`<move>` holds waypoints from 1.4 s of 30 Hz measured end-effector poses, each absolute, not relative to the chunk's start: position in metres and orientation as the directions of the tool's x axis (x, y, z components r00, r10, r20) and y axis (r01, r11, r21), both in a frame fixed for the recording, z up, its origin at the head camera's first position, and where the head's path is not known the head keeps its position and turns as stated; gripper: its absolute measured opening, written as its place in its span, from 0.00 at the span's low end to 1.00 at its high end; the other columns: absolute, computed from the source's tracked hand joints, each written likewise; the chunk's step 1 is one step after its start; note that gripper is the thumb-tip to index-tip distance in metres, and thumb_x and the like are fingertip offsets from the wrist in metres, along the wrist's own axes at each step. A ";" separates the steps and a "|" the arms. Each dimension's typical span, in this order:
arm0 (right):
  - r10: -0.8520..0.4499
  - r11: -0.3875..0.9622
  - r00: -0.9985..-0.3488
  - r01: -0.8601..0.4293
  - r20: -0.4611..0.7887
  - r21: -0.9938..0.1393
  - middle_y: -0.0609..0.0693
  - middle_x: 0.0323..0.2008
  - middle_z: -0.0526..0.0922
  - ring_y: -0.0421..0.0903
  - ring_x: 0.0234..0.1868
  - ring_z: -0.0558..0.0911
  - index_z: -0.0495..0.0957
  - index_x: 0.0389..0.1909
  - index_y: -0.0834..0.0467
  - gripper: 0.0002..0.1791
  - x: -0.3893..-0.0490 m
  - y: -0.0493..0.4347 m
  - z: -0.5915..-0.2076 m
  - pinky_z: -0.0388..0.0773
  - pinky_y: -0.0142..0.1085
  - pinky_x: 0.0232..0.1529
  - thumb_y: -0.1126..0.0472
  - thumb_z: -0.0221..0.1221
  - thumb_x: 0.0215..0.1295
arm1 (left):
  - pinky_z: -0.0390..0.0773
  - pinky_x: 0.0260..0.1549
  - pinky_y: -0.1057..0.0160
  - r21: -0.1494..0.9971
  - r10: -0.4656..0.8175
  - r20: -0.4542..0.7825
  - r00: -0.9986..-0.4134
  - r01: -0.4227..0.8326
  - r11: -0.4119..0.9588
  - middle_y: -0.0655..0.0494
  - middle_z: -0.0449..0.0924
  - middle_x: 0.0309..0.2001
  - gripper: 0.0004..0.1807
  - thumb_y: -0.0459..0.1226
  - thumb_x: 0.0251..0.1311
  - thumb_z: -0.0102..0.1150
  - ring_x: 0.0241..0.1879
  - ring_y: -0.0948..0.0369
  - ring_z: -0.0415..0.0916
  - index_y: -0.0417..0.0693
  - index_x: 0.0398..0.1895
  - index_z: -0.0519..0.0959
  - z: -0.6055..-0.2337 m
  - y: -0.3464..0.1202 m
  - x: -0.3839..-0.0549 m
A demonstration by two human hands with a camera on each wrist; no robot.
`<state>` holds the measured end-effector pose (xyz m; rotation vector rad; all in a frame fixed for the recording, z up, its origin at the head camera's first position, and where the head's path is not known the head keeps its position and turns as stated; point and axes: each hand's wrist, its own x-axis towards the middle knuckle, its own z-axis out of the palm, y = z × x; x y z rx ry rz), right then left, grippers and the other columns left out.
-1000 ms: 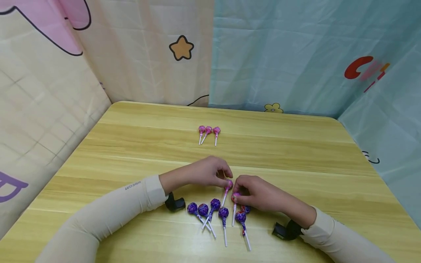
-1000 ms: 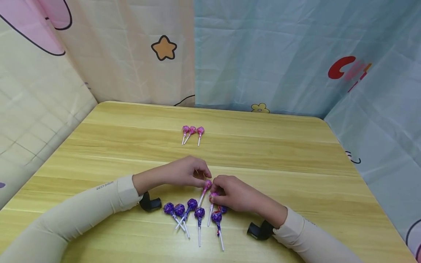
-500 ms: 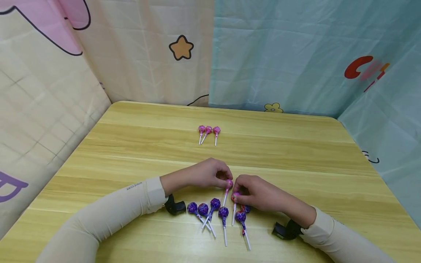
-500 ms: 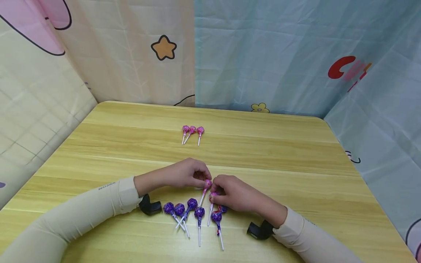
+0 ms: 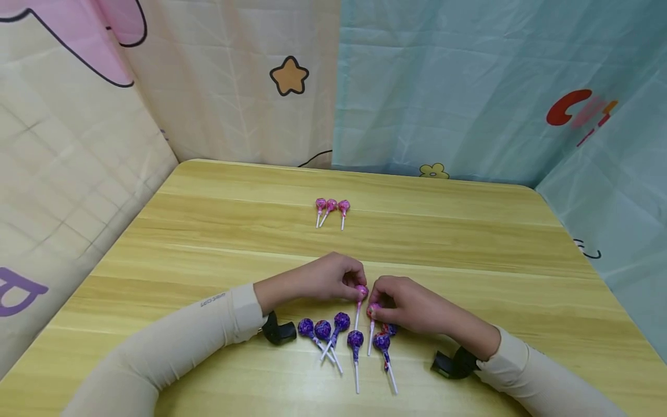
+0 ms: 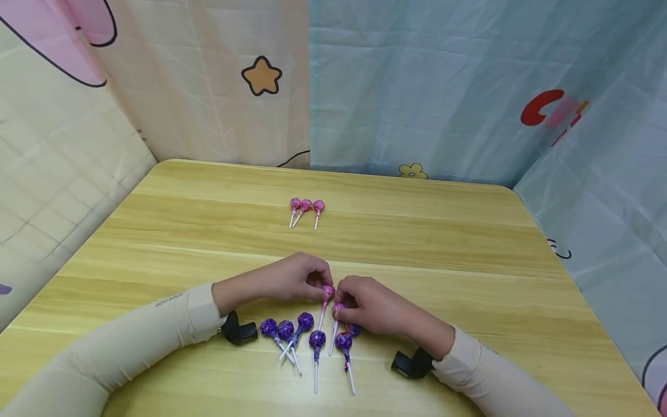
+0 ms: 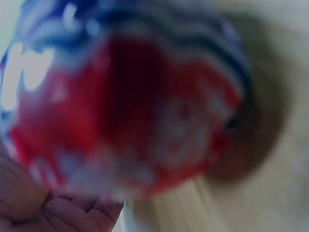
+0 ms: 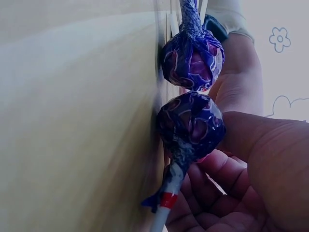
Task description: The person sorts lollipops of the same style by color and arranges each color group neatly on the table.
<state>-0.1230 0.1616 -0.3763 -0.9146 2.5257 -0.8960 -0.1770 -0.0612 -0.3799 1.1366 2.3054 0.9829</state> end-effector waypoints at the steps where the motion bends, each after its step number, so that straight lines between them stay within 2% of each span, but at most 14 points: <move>1: -0.659 0.601 -0.749 -0.468 -0.071 -0.648 0.38 0.30 0.77 0.38 0.30 0.75 0.77 0.34 0.48 0.04 -0.123 0.161 -0.376 0.74 0.34 0.32 0.56 0.63 0.69 | 0.79 0.33 0.68 0.732 0.800 -0.036 -0.599 0.528 0.430 0.64 0.80 0.28 0.02 0.34 0.61 0.67 0.30 0.67 0.78 0.48 0.33 0.82 -0.379 -0.061 -0.176; 10: -0.663 0.591 -0.747 -0.484 -0.048 -0.645 0.37 0.30 0.78 0.37 0.31 0.76 0.78 0.34 0.48 0.03 -0.122 0.160 -0.379 0.75 0.34 0.34 0.58 0.62 0.69 | 0.79 0.34 0.69 0.728 0.783 -0.017 -0.622 0.529 0.436 0.63 0.80 0.28 0.03 0.32 0.59 0.67 0.29 0.69 0.77 0.47 0.32 0.82 -0.377 -0.062 -0.171; 21: -0.645 0.579 -0.763 -0.448 -0.046 -0.681 0.37 0.32 0.81 0.38 0.33 0.78 0.80 0.37 0.48 0.03 -0.124 0.166 -0.374 0.76 0.34 0.35 0.54 0.63 0.69 | 0.79 0.33 0.68 0.753 0.766 -0.034 -0.642 0.487 0.442 0.62 0.81 0.29 0.04 0.31 0.59 0.68 0.30 0.66 0.78 0.48 0.31 0.82 -0.376 -0.061 -0.169; 29: -0.626 0.584 -0.779 -0.436 -0.038 -0.685 0.38 0.34 0.82 0.39 0.35 0.80 0.81 0.38 0.52 0.02 -0.130 0.172 -0.369 0.79 0.35 0.36 0.58 0.62 0.69 | 0.79 0.33 0.68 0.752 0.763 -0.039 -0.645 0.484 0.447 0.62 0.81 0.29 0.03 0.32 0.59 0.68 0.31 0.64 0.78 0.48 0.32 0.82 -0.377 -0.059 -0.169; 35: -0.626 0.587 -0.779 -0.468 -0.004 -0.661 0.39 0.36 0.82 0.38 0.39 0.81 0.81 0.40 0.53 0.02 -0.139 0.173 -0.366 0.80 0.35 0.40 0.60 0.62 0.69 | 0.79 0.32 0.68 0.754 0.766 -0.041 -0.641 0.483 0.445 0.62 0.80 0.29 0.04 0.31 0.59 0.68 0.30 0.64 0.78 0.48 0.32 0.82 -0.379 -0.059 -0.170; 42: -0.630 0.581 -0.776 -0.486 0.017 -0.653 0.41 0.36 0.82 0.39 0.39 0.81 0.81 0.40 0.54 0.02 -0.152 0.172 -0.362 0.80 0.35 0.42 0.61 0.62 0.69 | 0.79 0.32 0.67 0.758 0.770 -0.043 -0.637 0.481 0.440 0.63 0.81 0.29 0.03 0.32 0.60 0.68 0.30 0.65 0.78 0.50 0.32 0.83 -0.379 -0.058 -0.172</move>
